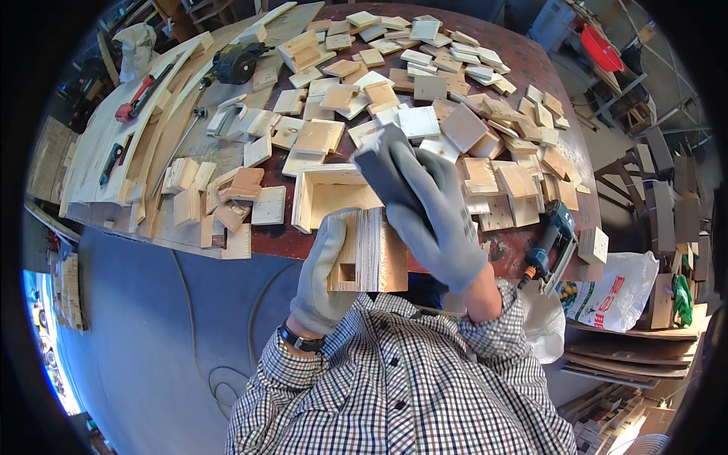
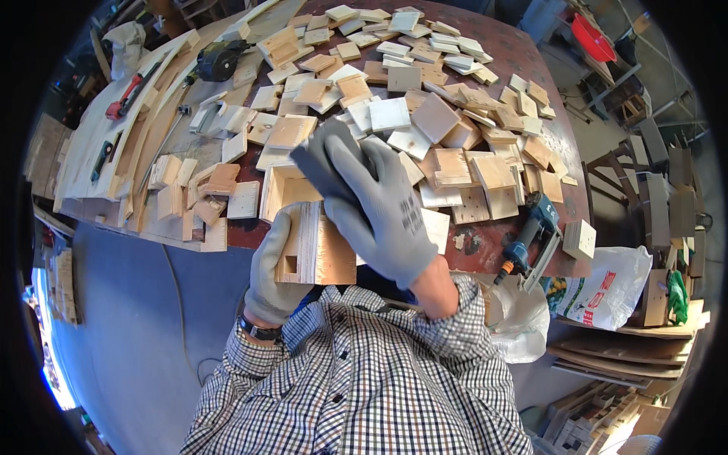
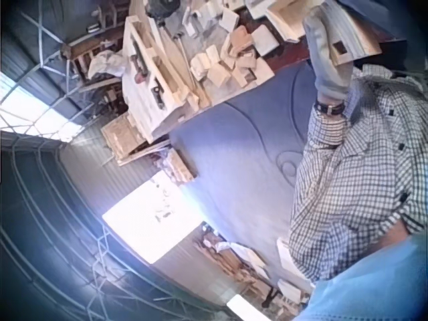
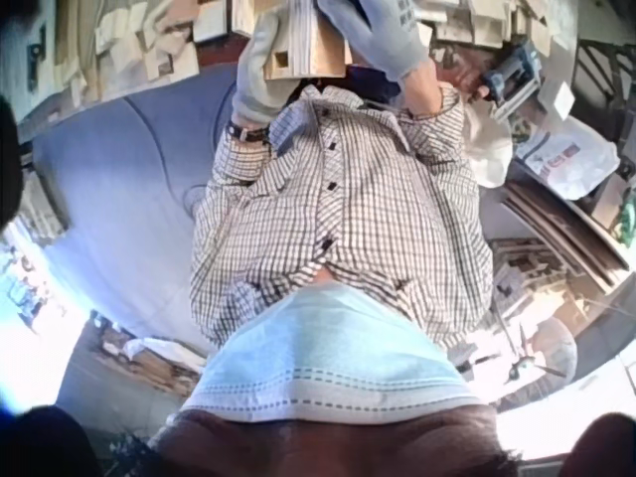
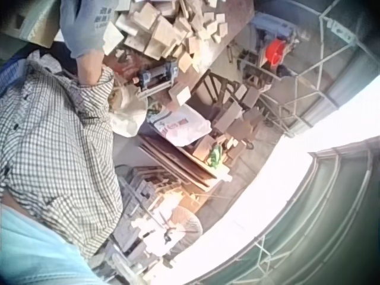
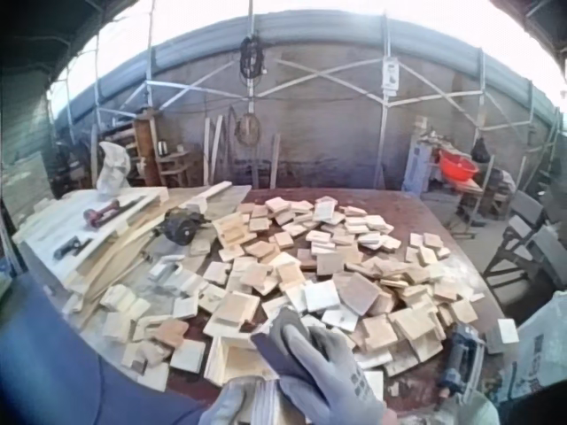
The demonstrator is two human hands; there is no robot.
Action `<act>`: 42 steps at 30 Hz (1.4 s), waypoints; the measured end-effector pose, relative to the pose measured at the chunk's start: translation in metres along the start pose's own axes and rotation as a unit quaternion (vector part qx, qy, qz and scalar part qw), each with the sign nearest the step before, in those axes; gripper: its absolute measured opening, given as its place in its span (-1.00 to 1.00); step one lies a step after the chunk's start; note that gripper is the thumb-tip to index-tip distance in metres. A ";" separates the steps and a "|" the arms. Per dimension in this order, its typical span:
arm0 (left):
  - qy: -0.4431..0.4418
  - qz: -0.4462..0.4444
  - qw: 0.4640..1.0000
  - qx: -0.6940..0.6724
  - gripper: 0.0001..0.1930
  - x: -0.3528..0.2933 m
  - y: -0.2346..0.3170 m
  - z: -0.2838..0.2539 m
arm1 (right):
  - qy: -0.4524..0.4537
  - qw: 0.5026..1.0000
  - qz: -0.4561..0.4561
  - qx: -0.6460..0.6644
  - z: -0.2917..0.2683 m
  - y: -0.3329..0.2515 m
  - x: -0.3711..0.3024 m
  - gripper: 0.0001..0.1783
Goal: The person sands small wooden blocks with a sanding block, rotating each piece to smooth multiple sides. The person then assembles several sanded blocks into a small box-like structure on the table.
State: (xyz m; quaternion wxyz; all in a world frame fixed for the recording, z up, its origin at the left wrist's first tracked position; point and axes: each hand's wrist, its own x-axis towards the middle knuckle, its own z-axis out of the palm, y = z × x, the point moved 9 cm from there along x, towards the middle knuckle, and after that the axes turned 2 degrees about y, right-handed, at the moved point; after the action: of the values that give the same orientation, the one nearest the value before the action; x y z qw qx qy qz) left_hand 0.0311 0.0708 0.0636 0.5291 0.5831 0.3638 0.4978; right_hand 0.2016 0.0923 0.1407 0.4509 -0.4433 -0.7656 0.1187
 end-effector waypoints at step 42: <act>0.140 -0.189 0.845 -0.481 -0.31 0.003 -0.030 -0.003 | 0.101 0.992 0.003 -0.073 0.022 -0.017 -0.023 -0.32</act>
State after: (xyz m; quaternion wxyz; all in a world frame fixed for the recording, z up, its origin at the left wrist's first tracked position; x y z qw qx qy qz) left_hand 0.0320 0.0793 0.0346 0.7704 0.1001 0.2521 0.5770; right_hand 0.1793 0.0692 0.1243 0.4916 -0.4870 -0.7217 0.0186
